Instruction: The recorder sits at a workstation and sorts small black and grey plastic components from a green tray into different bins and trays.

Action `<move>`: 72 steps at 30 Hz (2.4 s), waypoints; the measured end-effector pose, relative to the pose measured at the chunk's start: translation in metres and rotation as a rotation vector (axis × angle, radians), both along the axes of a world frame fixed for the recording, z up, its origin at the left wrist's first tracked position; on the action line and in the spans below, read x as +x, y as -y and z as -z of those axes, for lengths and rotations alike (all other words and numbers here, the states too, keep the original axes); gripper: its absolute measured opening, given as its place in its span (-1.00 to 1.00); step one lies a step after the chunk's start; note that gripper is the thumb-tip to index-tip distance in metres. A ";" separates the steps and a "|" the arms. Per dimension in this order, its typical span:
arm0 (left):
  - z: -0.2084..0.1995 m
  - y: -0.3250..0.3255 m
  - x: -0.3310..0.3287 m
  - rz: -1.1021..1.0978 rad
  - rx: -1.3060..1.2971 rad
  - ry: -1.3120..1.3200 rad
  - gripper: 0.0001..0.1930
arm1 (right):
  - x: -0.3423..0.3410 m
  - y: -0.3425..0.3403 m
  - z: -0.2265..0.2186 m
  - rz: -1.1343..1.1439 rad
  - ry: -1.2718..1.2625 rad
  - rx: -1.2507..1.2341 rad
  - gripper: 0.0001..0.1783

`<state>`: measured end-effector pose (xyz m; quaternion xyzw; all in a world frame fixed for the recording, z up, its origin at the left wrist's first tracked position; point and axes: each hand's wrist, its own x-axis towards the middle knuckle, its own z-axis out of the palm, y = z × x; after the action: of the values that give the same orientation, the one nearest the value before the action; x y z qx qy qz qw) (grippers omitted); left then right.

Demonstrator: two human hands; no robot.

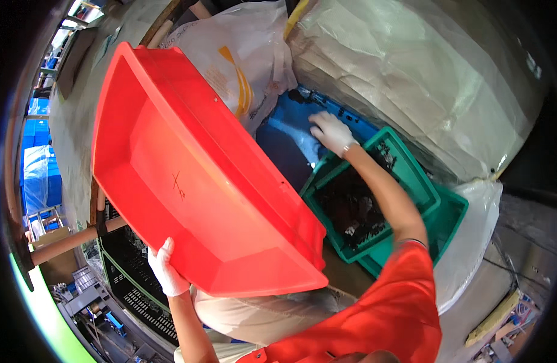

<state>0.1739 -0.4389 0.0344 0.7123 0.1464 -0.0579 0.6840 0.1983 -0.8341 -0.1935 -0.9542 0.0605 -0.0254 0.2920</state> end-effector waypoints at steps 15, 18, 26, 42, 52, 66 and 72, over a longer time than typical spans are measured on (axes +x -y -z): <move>-0.001 0.006 0.000 -0.096 0.167 -0.026 -0.62 | 0.131 -0.038 0.123 0.123 -0.163 -0.364 -0.74; 0.003 0.003 0.000 -0.079 0.189 -0.015 -0.63 | 0.122 -0.036 0.117 0.281 -0.287 -0.207 -0.73; -0.009 0.008 0.015 0.031 0.234 0.085 -0.67 | 0.002 -0.017 -0.014 0.191 -0.127 0.193 -0.67; 0.005 0.070 0.182 0.600 0.600 0.329 -0.78 | -0.073 -0.022 -0.033 -0.011 -0.171 -0.056 -0.80; -0.016 0.049 0.188 0.528 0.749 0.293 -0.79 | 0.105 -0.095 0.220 0.021 -0.091 0.074 -0.75; 0.038 0.128 0.178 0.753 1.122 0.693 -0.78 | -0.110 -0.051 -0.035 -0.109 -0.274 -0.011 -0.96; 0.111 0.141 0.187 0.933 1.201 0.550 -0.82 | -0.189 -0.056 -0.051 -0.086 -0.374 0.053 -0.91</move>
<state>0.3613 -0.5803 -0.0767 0.9347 -0.3331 -0.0715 0.1014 0.0095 -0.7782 -0.1424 -0.9359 0.0735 0.1665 0.3017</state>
